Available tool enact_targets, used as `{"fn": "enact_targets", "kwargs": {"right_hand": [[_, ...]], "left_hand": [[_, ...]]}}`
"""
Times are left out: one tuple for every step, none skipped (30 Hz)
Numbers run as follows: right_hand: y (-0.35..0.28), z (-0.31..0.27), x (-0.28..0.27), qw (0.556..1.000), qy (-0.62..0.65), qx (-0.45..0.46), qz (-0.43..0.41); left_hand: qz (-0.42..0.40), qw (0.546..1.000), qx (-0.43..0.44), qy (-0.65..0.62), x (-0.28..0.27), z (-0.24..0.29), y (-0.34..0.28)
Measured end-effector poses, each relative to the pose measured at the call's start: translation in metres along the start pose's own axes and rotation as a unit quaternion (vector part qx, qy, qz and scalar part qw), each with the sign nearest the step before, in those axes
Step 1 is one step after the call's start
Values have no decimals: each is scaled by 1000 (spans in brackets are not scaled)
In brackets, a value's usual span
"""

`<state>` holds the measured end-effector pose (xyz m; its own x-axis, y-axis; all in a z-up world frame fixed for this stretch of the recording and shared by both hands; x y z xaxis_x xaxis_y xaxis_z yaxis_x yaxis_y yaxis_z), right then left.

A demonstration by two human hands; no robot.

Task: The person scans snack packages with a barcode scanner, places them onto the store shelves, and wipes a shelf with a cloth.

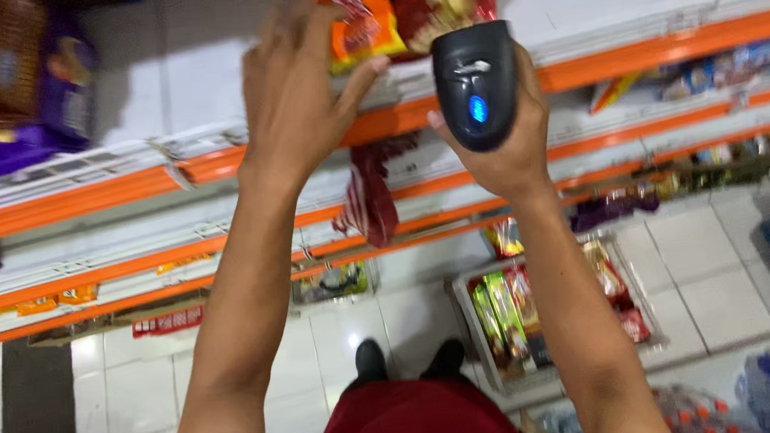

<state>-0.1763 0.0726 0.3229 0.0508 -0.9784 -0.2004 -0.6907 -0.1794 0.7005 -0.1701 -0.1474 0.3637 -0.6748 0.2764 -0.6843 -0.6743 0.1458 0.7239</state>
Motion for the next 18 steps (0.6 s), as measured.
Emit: {"fn": "enact_targets", "kwargs": {"right_hand": [[-18,9,-11,994,95,-2,56],[-39,23,-22,994,93,13,62],[-65,42,-33,993,75,60,72],[-92,62,-40,989,58,108,81],[-127,75,-42,985,51,133,95],[-162,92,-43,967,88,216,104],[-195,114,-47,940,121,296,122],[-225,132,-53,930,111,318,146],[-260,145,-59,922,108,340,153],[-295,156,-67,913,107,361,161],[-322,166,-70,902,102,382,175],[-349,176,-70,885,72,426,174],[-373,189,-74,868,43,464,173],[-398,196,-80,857,37,478,188],[-420,204,-87,860,-9,475,186],[-442,212,-93,860,-55,472,183],[-465,220,-98,852,-58,485,191],[-488,227,-103,835,-65,503,215]], "left_hand": [[-16,1000,2,-6,7,15,-14],[61,997,-14,-46,10,29,-32],[102,991,-19,-84,21,46,-48],[143,982,-20,-121,32,62,-68],[149,976,-13,-156,47,81,-91],[88,967,-19,-239,70,96,-112],[25,945,-22,-325,103,109,-129],[-33,932,-31,-360,140,125,-148],[-91,916,-41,-390,175,146,-174],[-119,906,-39,-404,207,164,-199],[-212,872,-74,-434,241,174,-227],[-303,829,-106,-458,269,183,-258],[-323,818,-102,-465,293,192,-285],[-393,799,-109,-441,318,201,-316],[-459,778,-111,-414,343,209,-344],[-475,768,-102,-418,364,216,-369],[-495,780,-49,-380,379,222,-394],[-512,788,5,-342,392,227,-418]]}}
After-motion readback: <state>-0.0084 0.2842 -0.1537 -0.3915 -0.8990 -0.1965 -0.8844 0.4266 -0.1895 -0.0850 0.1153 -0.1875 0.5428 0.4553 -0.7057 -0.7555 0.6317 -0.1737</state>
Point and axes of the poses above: each hand's wrist, its own y-axis towards the middle knuckle, its own x-axis out of the palm, z = x × y, the point moved 3 cm from there along y, towards the middle knuckle, and after that the axes turned 6 degrees about y, right-handed, at the moved point
